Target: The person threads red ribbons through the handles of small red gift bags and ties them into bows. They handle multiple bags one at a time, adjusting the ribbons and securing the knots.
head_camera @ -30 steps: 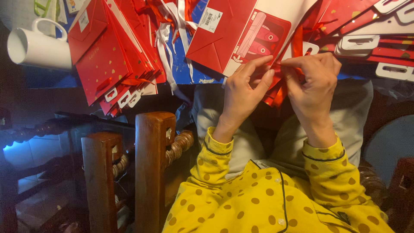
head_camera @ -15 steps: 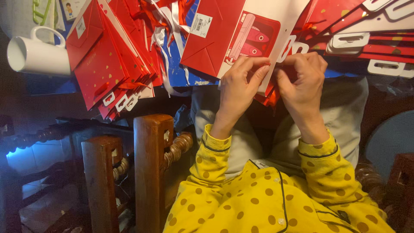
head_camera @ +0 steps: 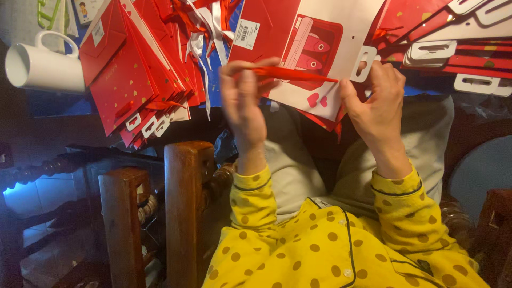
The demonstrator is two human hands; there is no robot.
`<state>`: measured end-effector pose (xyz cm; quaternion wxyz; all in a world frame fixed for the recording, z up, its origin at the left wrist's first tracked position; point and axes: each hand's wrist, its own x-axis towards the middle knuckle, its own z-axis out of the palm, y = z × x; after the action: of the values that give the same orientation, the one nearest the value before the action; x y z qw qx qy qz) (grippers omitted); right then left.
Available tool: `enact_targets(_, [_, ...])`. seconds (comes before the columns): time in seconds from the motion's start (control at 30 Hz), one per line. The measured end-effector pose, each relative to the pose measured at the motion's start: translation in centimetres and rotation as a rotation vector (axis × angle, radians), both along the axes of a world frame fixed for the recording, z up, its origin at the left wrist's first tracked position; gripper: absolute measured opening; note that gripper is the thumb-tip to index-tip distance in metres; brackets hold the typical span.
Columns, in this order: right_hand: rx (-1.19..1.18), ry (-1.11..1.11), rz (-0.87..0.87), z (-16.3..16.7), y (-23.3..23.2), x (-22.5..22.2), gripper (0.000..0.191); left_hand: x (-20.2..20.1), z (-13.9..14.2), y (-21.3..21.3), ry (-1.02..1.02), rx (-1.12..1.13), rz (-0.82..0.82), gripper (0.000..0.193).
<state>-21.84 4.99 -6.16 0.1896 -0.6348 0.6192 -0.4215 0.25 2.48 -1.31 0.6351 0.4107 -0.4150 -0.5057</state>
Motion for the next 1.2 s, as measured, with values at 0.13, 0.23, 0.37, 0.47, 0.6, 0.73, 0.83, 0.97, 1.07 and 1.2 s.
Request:
enact_targets(0.13, [0.017, -0.027, 0.007, -0.1, 0.1, 0.0, 0.024, 1.5, 0.5, -0.2, 0.226, -0.077, -0.034, 0.013])
enact_targets(0.23, [0.016, -0.024, 0.02, 0.1, 0.2, -0.1, 0.023, 1.1, 0.5, -0.1, 0.418, -0.035, -0.101, 0.011])
enact_targets(0.37, [0.042, -0.062, 0.046, 0.5, 0.3, -0.5, 0.023, 1.3, 1.1, 0.3, 0.561, -0.111, -0.136, 0.009])
enact_targets(0.47, [0.047, -0.062, 0.039, 0.8, 0.3, -0.5, 0.022, 2.6, 2.5, 0.7, 0.568, -0.222, -0.107, 0.01])
enact_targets(0.6, [0.051, -0.093, 0.036, 1.1, 0.3, -0.1, 0.027, 3.0, 4.4, 0.5, 0.396, -0.295, 0.057, 0.011])
enact_targets(0.73, [0.092, -0.112, 0.021, 1.4, 0.3, -0.1, 0.03, 2.2, 5.7, 0.0, 0.272, -0.384, 0.189, 0.008])
enact_targets(0.83, [0.079, -0.112, 0.02, 1.3, 0.4, -0.2, 0.027, 1.6, 6.5, 0.4, 0.22, -0.498, 0.297, 0.007])
enact_targets(0.97, [0.066, -0.043, 0.017, 1.1, 0.3, -0.1, 0.025, 0.4, 7.6, 0.4, 0.059, -0.606, 0.226, 0.01])
enact_targets(1.07, [0.007, -0.048, 0.013, 1.1, 0.2, 0.1, 0.034, -0.8, 9.0, 0.6, -0.049, -0.589, 0.204, 0.015])
enact_targets(1.2, [0.024, -0.161, 0.001, 1.4, 0.1, 0.2, 0.039, -1.6, 10.8, 1.0, -0.175, -0.608, 0.216, 0.018])
